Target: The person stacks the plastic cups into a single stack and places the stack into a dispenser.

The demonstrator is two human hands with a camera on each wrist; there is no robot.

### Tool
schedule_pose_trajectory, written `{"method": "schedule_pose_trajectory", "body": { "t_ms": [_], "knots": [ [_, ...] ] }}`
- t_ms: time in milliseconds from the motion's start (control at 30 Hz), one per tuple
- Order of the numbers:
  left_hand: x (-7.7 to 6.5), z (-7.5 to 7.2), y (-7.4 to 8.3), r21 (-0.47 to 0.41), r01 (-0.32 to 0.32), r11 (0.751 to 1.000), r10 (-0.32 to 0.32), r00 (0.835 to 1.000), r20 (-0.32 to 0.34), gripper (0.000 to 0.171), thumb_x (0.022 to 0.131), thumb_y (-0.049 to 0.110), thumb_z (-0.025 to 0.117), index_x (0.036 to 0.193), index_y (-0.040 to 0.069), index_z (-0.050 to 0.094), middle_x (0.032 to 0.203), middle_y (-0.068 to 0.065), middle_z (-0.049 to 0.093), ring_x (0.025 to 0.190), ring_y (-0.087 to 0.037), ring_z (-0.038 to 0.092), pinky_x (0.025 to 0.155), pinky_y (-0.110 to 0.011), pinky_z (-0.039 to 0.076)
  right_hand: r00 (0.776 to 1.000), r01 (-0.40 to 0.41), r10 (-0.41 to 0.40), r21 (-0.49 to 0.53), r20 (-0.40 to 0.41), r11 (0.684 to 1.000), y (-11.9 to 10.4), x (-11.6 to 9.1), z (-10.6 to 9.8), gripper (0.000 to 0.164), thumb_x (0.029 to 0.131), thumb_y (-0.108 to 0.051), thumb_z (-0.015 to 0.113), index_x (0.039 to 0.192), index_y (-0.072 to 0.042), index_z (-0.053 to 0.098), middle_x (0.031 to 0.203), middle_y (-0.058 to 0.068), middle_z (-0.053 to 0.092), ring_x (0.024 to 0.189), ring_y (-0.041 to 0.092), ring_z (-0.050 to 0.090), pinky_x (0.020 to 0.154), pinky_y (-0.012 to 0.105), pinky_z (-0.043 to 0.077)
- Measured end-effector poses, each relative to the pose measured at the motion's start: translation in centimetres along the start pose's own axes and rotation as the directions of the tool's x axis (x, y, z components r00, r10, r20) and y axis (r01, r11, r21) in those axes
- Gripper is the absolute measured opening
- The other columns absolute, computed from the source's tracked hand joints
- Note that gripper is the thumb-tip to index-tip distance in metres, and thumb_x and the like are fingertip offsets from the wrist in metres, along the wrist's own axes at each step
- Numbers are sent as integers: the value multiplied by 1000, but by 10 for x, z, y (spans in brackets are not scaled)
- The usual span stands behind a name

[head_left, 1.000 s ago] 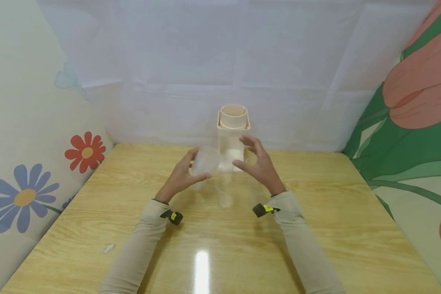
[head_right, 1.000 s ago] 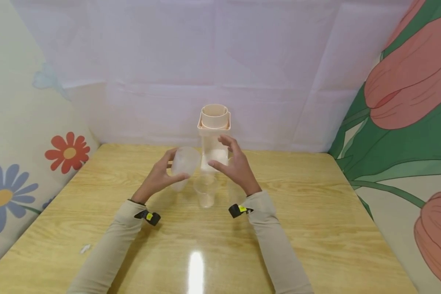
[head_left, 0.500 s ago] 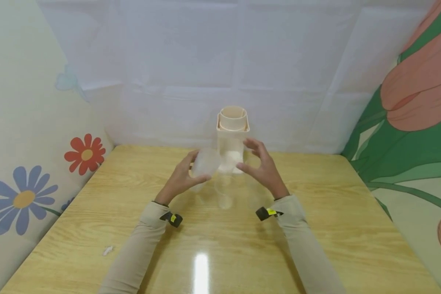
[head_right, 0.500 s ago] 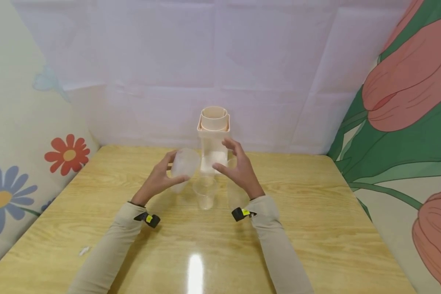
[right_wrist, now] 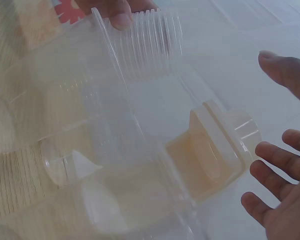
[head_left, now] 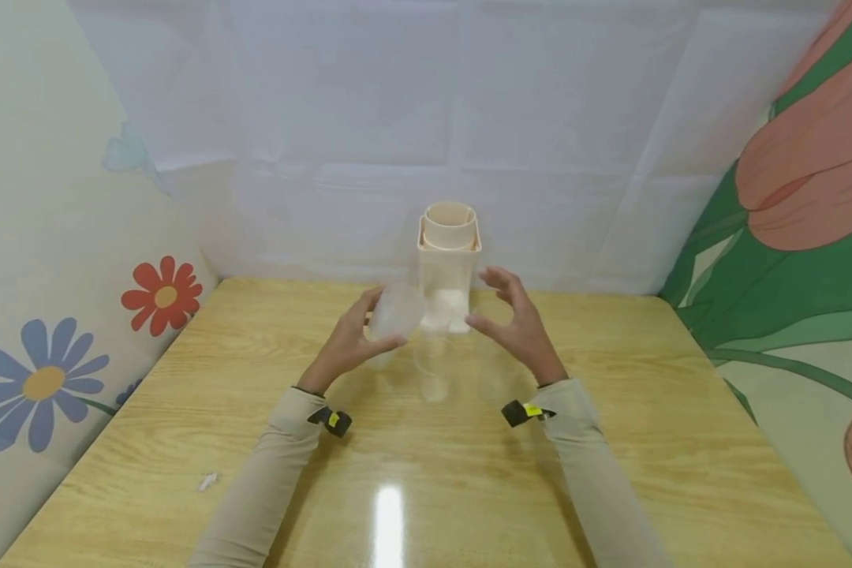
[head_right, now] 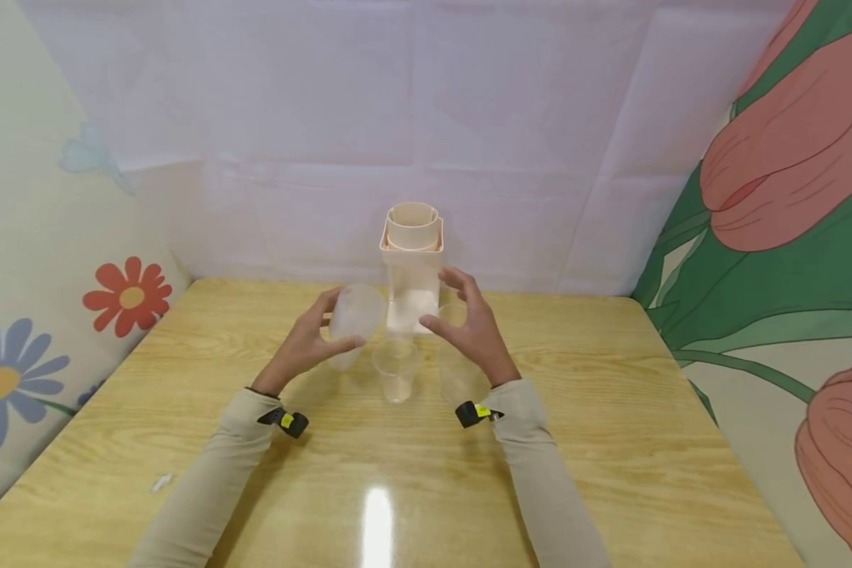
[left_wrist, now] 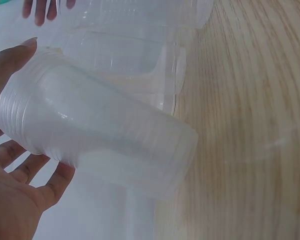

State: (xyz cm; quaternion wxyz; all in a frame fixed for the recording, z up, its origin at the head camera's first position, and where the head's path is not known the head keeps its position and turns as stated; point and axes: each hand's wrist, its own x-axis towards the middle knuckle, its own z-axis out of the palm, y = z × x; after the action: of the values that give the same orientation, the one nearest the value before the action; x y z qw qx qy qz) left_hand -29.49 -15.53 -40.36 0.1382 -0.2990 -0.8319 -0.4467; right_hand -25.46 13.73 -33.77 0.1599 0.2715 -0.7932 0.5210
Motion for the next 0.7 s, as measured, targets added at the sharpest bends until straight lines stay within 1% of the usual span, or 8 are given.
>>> {"method": "schedule_pose_trajectory", "body": {
  "t_ms": [267,433,700],
  "knots": [
    [0,1,1,-6,-3,1000,3,1000,-3,88,80,18,86,151,3,36,136,-24,53,121,-37,53,90,-52,54,1000,-30,30,-6,-7,1000,0,-4,-3,74,85,2,75,146,10,34,145,28,44,136,42,40,115,54,30],
    [-1,1,-1,-2,0,1000,0,1000,4,88,81,19,86,151,3,35,138,-24,52,124,-37,52,91,-52,54,999,-47,47,-4,-10,999,0,-6,-4,74,85,2,75,146,9,34,146,28,44,137,41,40,115,53,30],
    [0,2,-3,-14,9,1000,-9,1000,-4,88,80,18,87,150,2,37,138,-24,52,124,-36,52,91,-51,53,999,-35,34,-7,-19,999,-1,-10,-7,73,85,5,74,146,12,34,145,29,44,136,43,39,115,54,30]
  ]
}}
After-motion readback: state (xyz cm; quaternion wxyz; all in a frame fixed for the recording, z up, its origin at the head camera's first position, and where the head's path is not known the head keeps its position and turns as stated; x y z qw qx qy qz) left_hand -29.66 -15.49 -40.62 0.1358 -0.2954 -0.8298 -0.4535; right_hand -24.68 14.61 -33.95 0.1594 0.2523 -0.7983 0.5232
